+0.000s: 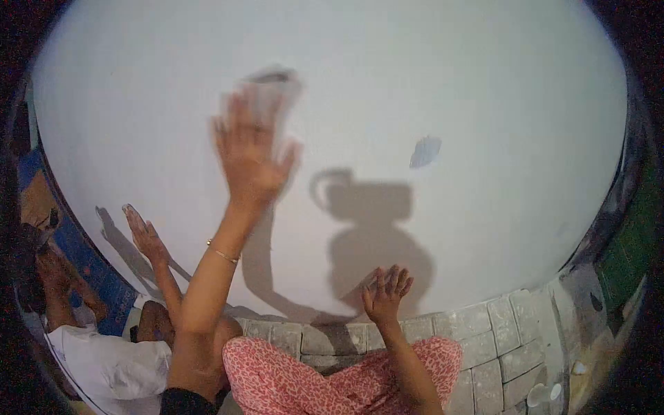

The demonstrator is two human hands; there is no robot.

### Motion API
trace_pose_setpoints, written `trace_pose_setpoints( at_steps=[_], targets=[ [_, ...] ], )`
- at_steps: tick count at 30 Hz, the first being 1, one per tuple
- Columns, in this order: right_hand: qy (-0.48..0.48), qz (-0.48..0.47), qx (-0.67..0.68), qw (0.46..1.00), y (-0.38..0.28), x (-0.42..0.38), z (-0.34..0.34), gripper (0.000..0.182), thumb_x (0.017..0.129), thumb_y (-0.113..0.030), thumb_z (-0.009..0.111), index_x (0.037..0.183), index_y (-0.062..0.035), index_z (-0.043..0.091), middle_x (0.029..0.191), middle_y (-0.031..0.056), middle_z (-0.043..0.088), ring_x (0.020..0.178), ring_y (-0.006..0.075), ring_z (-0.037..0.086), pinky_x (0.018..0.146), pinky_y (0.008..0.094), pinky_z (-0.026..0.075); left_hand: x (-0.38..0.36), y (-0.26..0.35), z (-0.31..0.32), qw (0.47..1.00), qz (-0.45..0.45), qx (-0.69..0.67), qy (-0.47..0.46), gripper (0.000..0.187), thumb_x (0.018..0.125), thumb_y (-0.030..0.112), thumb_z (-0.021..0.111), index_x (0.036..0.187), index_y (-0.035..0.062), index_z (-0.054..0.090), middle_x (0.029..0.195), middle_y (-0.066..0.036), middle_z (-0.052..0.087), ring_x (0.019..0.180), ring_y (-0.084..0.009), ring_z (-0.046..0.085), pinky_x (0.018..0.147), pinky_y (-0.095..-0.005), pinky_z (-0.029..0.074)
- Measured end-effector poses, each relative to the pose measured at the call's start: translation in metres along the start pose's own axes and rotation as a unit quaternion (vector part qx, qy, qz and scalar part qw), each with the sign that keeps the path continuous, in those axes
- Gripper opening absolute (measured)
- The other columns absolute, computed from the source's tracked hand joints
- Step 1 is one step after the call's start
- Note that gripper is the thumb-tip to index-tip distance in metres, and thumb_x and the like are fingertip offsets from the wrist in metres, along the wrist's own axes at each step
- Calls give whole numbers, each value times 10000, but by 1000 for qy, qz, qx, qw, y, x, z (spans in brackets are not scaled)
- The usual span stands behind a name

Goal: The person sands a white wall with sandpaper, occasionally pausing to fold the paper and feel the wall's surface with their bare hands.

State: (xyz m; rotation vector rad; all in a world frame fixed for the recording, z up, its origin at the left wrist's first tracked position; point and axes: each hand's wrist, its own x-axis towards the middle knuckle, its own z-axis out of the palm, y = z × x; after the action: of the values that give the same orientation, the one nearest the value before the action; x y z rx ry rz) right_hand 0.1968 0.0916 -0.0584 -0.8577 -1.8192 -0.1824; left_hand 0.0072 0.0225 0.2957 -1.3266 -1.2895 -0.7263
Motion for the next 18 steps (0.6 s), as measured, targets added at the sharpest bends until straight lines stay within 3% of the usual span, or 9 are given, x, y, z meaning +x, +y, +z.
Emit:
trace_pose_setpoints(
  at_steps=[2,4,6,7,8,10,13,16,18],
  targets=[
    [-9,-6,1,1000,-3,-5,-3,684,873,-366,530,1449,-129,246,1524,173,57,1403,370,6,1094,543,-23,-8,-18,16,983,-129,11,128,637,880,474,482,1425,187,323,1524,-156,100,1394,-372,85,1077,-589,47],
    [5,-14,-1,1000,-3,-4,-2,681,872,-362,533,1449,-139,248,1524,174,58,1403,371,4,1095,542,-15,-22,4,9,998,-55,20,22,604,890,508,449,1418,238,337,1522,-118,143,1399,-330,113,1093,-567,47],
    [2,-9,0,1000,-2,-7,0,679,867,-382,537,1444,-147,267,1523,171,68,1403,369,9,1095,550,-12,-39,10,12,990,139,22,-24,577,883,535,435,1404,299,355,1515,-82,193,1401,-277,145,1111,-533,42],
    [4,1,3,1000,-2,-7,2,676,862,-402,541,1438,-156,286,1522,168,78,1404,367,14,1095,559,-9,-44,4,8,996,84,5,-31,558,867,533,455,1387,348,373,1504,-49,241,1396,-229,181,1120,-501,59],
    [3,-1,4,1000,1,-6,4,676,862,-402,541,1438,-156,286,1522,168,78,1404,367,14,1095,559,-9,-44,-6,5,999,27,16,-24,590,862,509,474,1404,306,359,1508,-91,214,1398,-281,161,1107,-537,54],
    [2,1,15,1000,-1,-9,4,672,861,-396,542,1437,-159,290,1521,172,78,1403,370,20,1094,558,-8,-43,-19,13,983,-148,-9,112,611,861,478,491,1414,261,347,1505,-144,190,1392,-341,146,1087,-579,52],
    [-13,6,12,1000,-1,-14,4,658,869,-403,527,1433,-152,298,1520,174,78,1402,371,24,1094,559,-9,-61,3,14,989,-129,-38,65,641,851,438,524,1420,212,336,1505,-176,156,1388,-383,112,1073,-605,40],
    [-11,4,15,1000,-3,-13,2,659,874,-401,519,1437,-150,287,1519,174,81,1400,375,22,1094,560,-9,-79,-3,11,998,46,12,-40,675,828,392,570,1424,184,328,1515,-157,132,1394,-371,78,1077,-595,31],
    [-7,-3,12,1000,0,-9,5,663,873,-395,522,1439,-148,280,1519,175,84,1400,377,22,1094,561,-5,-75,-17,6,993,-112,2,19,670,827,394,566,1420,182,335,1515,-158,133,1393,-371,87,1076,-597,39]
  ],
)
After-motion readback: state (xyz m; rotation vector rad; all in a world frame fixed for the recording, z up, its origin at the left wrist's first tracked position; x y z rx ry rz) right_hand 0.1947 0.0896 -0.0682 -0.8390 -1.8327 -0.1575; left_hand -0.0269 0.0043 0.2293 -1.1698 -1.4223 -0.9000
